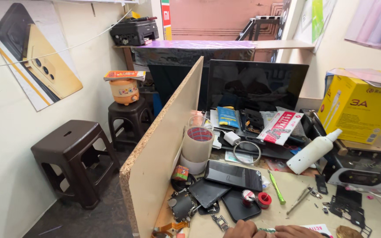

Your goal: The person pries the battery out of an opened smartphone on a cluttered repair bench, working a metal pry tool along the edge of the battery while holding the phone steady with the other hand. They then lift the freed battery and flex cables aside and continue working on the phone's internal components.

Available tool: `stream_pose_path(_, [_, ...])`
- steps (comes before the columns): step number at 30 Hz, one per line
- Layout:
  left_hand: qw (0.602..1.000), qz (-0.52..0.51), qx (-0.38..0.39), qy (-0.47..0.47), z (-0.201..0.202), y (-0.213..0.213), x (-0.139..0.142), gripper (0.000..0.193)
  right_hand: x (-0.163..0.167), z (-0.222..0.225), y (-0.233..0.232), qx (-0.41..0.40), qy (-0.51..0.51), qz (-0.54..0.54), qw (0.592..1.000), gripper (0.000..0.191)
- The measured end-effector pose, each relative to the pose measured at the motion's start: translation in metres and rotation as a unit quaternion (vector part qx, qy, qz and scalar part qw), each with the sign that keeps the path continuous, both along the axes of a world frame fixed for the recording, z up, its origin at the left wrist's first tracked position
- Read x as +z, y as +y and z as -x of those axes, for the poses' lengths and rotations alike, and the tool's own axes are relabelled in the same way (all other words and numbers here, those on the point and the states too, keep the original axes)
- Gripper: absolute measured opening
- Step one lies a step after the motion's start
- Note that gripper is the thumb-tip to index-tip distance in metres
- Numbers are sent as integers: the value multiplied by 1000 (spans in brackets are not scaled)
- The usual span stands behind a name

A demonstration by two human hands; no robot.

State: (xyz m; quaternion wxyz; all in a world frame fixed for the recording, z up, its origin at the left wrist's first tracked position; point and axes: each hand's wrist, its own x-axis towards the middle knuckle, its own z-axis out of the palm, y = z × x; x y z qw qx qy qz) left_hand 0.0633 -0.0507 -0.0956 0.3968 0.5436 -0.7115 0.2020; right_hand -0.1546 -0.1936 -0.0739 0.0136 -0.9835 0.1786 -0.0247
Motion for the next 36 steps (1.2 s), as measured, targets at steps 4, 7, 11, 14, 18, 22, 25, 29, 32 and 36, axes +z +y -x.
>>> stream_pose_path(4, [999,21,-14,-27,2,10,8,12,-1,6,27,-110,-162,26,980,34])
stream_pose_path(7, [999,-24,4,-30,7,13,10,12,7,15,30,-108,-143,-78,981,46])
stream_pose_path(11, [996,-67,28,-46,13,13,7,15,17,25,22,-180,-47,-187,965,58])
stream_pose_path(14, [995,-85,27,-54,12,15,5,17,13,30,18,-179,-15,-210,961,62])
stream_pose_path(18, [991,-101,50,-68,15,22,17,18,18,35,26,-142,-67,-202,967,67])
stream_pose_path(22, [984,-179,10,8,17,38,65,26,65,27,56,-40,-137,-198,970,74])
stream_pose_path(25, [971,-220,-15,94,18,74,110,32,108,20,102,-107,-202,-290,929,76])
stream_pose_path(29, [952,-265,8,156,22,116,152,31,149,17,152,-198,-185,-301,914,77])
stream_pose_path(32, [943,-288,5,167,22,115,172,34,172,7,157,-158,-196,-230,940,76])
stream_pose_path(36, [945,-279,2,170,24,110,175,29,182,-1,153,-139,-198,-208,948,72])
